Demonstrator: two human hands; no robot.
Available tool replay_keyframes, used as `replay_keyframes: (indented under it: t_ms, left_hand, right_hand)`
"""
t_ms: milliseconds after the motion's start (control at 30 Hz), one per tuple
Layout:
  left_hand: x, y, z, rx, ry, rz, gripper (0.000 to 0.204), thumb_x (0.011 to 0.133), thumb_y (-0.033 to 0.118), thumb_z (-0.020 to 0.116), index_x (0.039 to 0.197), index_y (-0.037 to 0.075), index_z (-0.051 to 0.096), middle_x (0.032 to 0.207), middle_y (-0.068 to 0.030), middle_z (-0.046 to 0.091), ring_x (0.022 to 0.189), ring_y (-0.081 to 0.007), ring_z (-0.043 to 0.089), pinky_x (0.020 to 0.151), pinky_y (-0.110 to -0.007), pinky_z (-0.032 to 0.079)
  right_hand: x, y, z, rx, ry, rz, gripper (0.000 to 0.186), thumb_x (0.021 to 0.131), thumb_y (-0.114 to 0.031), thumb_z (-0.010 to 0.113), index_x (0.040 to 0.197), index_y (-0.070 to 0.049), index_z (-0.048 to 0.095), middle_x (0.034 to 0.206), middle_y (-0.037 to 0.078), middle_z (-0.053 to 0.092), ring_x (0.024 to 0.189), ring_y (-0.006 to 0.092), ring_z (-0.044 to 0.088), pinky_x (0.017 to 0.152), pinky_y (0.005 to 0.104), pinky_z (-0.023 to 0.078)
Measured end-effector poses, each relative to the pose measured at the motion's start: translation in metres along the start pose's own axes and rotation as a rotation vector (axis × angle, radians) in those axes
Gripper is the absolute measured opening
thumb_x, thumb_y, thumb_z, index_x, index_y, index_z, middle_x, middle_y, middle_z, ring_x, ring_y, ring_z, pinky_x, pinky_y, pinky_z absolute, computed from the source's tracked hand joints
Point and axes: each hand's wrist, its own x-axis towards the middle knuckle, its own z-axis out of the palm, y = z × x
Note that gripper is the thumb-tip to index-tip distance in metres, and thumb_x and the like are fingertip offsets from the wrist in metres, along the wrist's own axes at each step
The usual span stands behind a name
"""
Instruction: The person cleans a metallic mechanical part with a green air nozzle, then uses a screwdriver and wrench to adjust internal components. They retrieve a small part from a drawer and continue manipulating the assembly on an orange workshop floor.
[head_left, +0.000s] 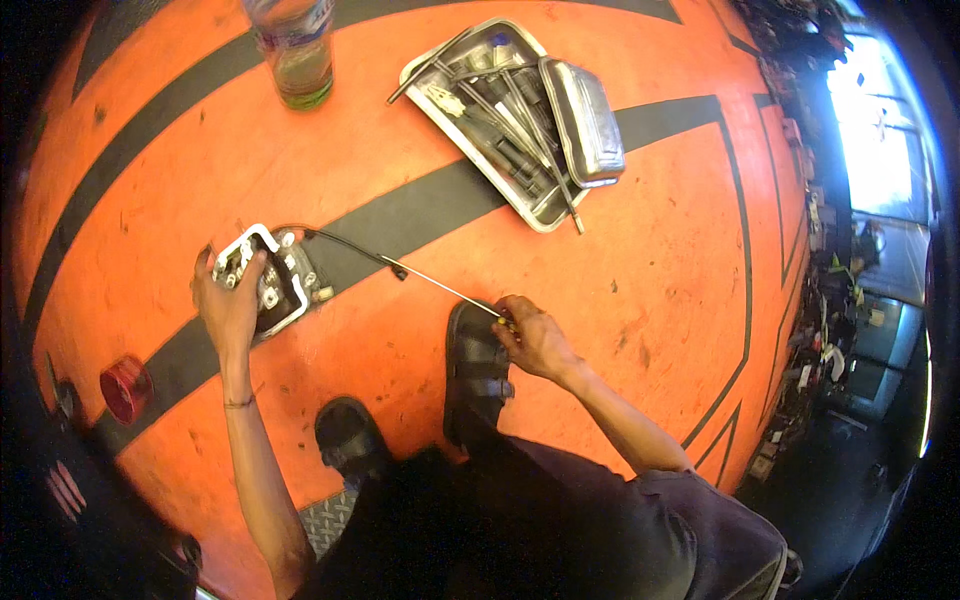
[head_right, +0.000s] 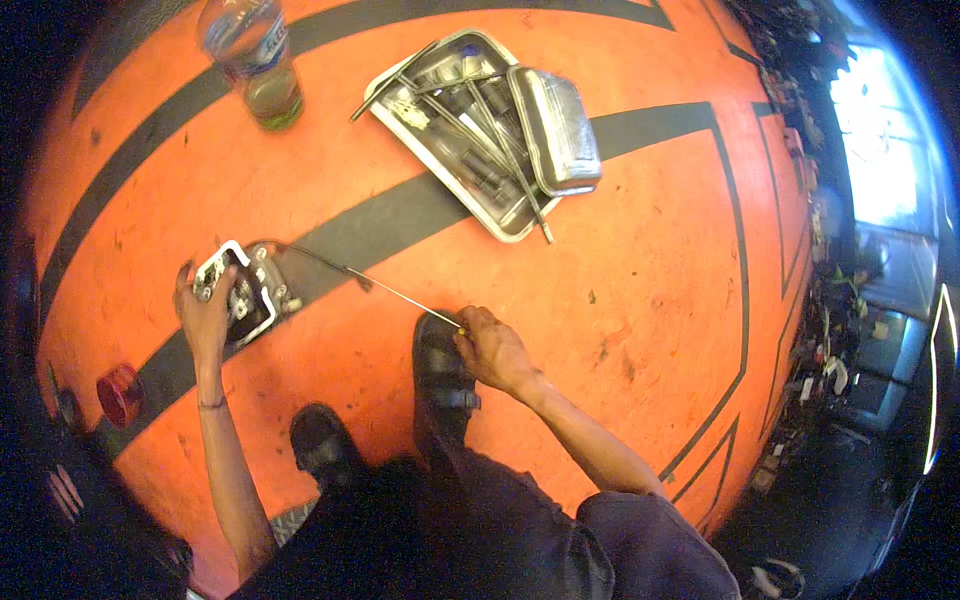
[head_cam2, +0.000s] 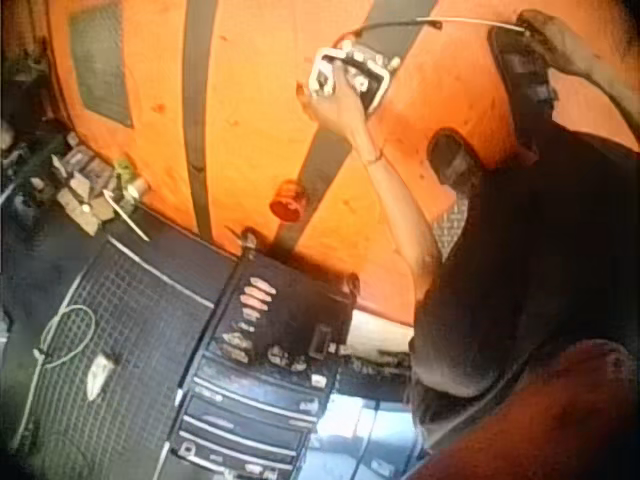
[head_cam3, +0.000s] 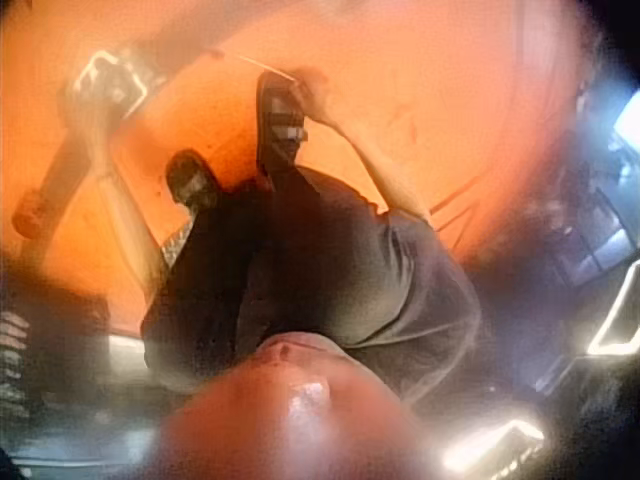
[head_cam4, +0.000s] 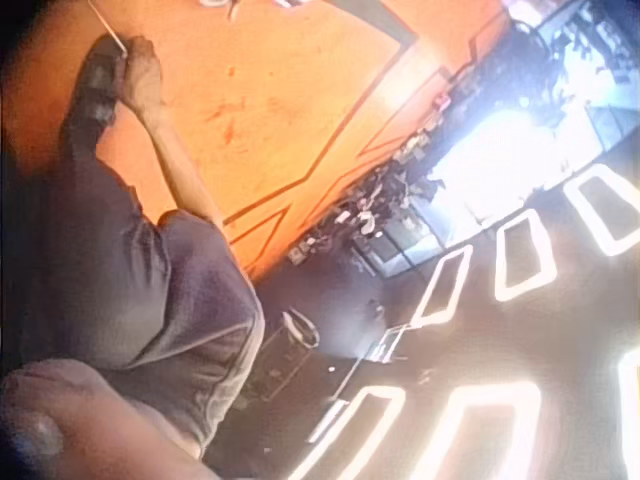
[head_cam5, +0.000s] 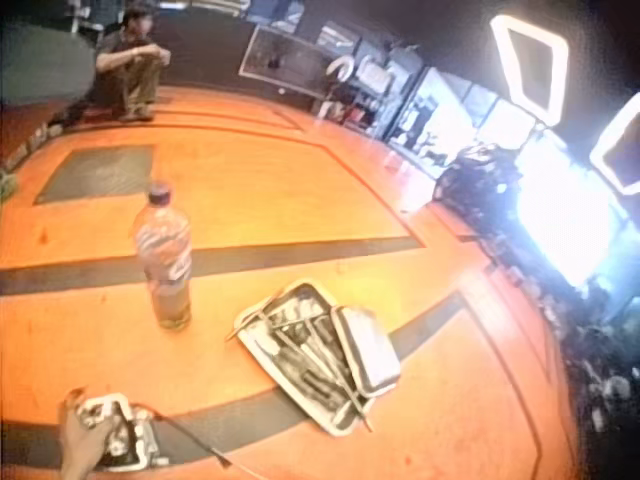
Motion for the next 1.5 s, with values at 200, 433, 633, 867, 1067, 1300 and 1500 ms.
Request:
replay_keyframes:
  t_ms: [200,433,633,867,1067,1300,1500]
  left_hand:
    - [-0.003,-0.010,0.009,0.042,0.045,-0.024,0.089,0.078,0.046,0.074,0.141,-0.004,0.034,0.136,-0.0288,0.040,0.130,-0.0409,0.037,0.106,-0.051,0.031]
    - [-0.012,-0.003,0.013,0.077,0.098,0.038,0.084,0.083,0.043,0.070,0.140,-0.006,0.033,0.138,-0.0301,0.038,0.131,-0.0404,0.035,0.106,-0.053,0.030]
    - [-0.013,0.006,0.011,0.126,0.070,0.010,0.083,0.085,0.046,0.067,0.139,-0.006,0.033,0.139,-0.0299,0.037,0.133,-0.0410,0.034,0.106,-0.054,0.032]
    - [-0.007,-0.011,0.014,0.130,0.054,0.019,0.086,0.086,0.051,0.065,0.141,-0.006,0.031,0.142,-0.0286,0.034,0.134,-0.0409,0.033,0.108,-0.054,0.031]
    - [-0.010,-0.002,0.014,0.112,0.060,-0.026,0.088,0.085,0.054,0.065,0.143,-0.004,0.030,0.145,-0.0274,0.031,0.136,-0.0410,0.031,0.109,-0.054,0.029]
    - [-0.006,-0.011,0.016,0.104,0.058,-0.005,0.086,0.086,0.051,0.065,0.143,-0.004,0.031,0.144,-0.0280,0.032,0.135,-0.0402,0.033,0.109,-0.052,0.030]
    - [-0.006,-0.008,0.015,0.109,0.054,-0.024,0.084,0.086,0.049,0.066,0.142,-0.004,0.031,0.142,-0.0277,0.033,0.132,-0.0402,0.035,0.106,-0.052,0.033]
  right_hand:
    - [0.030,0.034,0.008,-0.064,0.115,-0.060,0.022,0.088,-0.011,0.057,0.106,0.000,0.054,0.103,0.023,0.060,0.092,0.0420,0.060,0.078,0.0471,0.050]
    - [0.090,0.058,-0.055,-0.209,0.568,-0.071,0.029,0.083,-0.012,0.064,0.108,0.000,0.059,0.104,0.017,0.059,0.098,0.0377,0.056,0.081,0.0456,0.049]
    - [0.143,0.087,-0.092,-0.439,0.663,-0.069,0.035,0.082,-0.008,0.065,0.115,-0.003,0.056,0.108,0.016,0.053,0.101,0.0359,0.053,0.079,0.0444,0.050]
    - [0.166,0.100,-0.114,-0.322,0.747,0.016,0.021,0.081,-0.008,0.065,0.101,-0.006,0.057,0.099,0.016,0.056,0.093,0.0385,0.058,0.076,0.0470,0.049]
    - [0.169,0.104,-0.133,-0.319,0.787,0.034,0.030,0.078,-0.008,0.063,0.107,-0.006,0.054,0.105,0.016,0.053,0.101,0.0364,0.054,0.078,0.0500,0.051]
    - [0.160,0.098,-0.124,-0.298,0.768,0.009,0.043,0.075,-0.014,0.072,0.114,-0.007,0.054,0.112,0.014,0.050,0.107,0.0359,0.051,0.079,0.0481,0.051]
    - [0.154,0.095,-0.129,-0.208,0.679,0.022,0.043,0.078,-0.017,0.072,0.115,-0.004,0.055,0.113,0.014,0.051,0.105,0.0341,0.053,0.083,0.0450,0.050]
